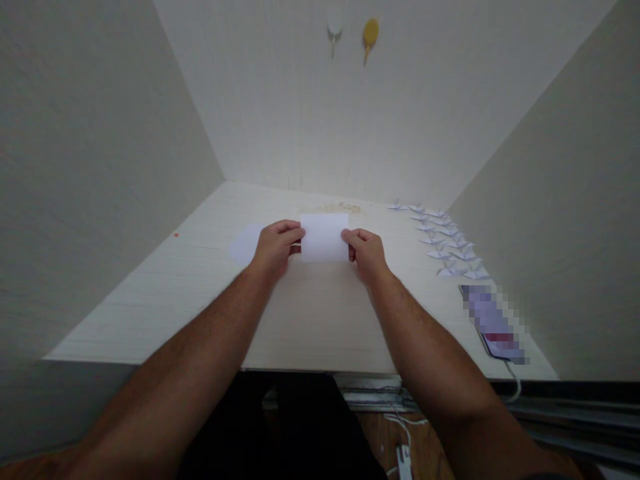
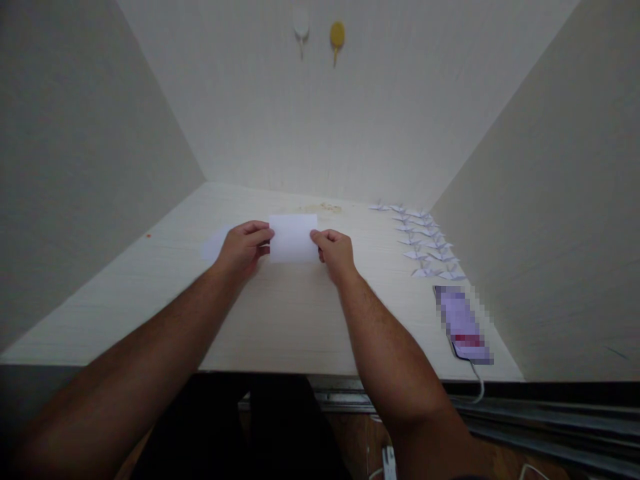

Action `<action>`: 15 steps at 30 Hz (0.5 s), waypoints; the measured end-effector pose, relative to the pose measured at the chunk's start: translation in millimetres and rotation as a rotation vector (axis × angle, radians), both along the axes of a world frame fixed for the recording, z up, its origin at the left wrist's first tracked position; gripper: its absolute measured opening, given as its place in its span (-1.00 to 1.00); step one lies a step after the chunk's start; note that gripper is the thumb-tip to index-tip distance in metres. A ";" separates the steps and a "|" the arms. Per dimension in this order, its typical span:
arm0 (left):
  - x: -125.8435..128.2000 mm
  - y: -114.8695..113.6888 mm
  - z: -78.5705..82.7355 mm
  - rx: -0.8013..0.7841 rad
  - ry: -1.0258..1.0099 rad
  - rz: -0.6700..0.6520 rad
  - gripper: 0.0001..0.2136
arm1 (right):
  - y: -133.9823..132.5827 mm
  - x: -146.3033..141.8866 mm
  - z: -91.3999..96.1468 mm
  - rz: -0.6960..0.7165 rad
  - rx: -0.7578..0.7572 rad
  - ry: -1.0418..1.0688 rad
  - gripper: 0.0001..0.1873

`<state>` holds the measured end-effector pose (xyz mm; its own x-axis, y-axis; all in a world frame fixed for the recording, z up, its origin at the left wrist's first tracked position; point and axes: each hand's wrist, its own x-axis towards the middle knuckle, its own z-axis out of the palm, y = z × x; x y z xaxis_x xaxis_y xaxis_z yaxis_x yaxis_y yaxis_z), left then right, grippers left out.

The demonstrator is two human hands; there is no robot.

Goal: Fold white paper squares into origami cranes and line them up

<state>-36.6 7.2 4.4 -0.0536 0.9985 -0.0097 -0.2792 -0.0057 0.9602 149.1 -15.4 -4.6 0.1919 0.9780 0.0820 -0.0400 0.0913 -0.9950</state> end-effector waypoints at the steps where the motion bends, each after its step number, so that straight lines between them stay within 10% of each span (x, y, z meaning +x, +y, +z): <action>1: -0.1 -0.2 0.9 0.000 -0.003 0.010 -0.78 | 0.1 0.4 0.0 0.006 0.000 0.020 -0.63; 15: -2.9 1.4 7.3 0.058 -0.162 0.142 -0.80 | 1.4 2.6 -2.3 0.059 0.004 0.134 -0.78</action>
<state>-39.5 8.6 11.7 -0.1957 0.9803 0.0278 -0.4219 -0.1098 0.9000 151.6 -14.0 -6.9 0.1439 0.9875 0.0638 -0.1784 0.0893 -0.9799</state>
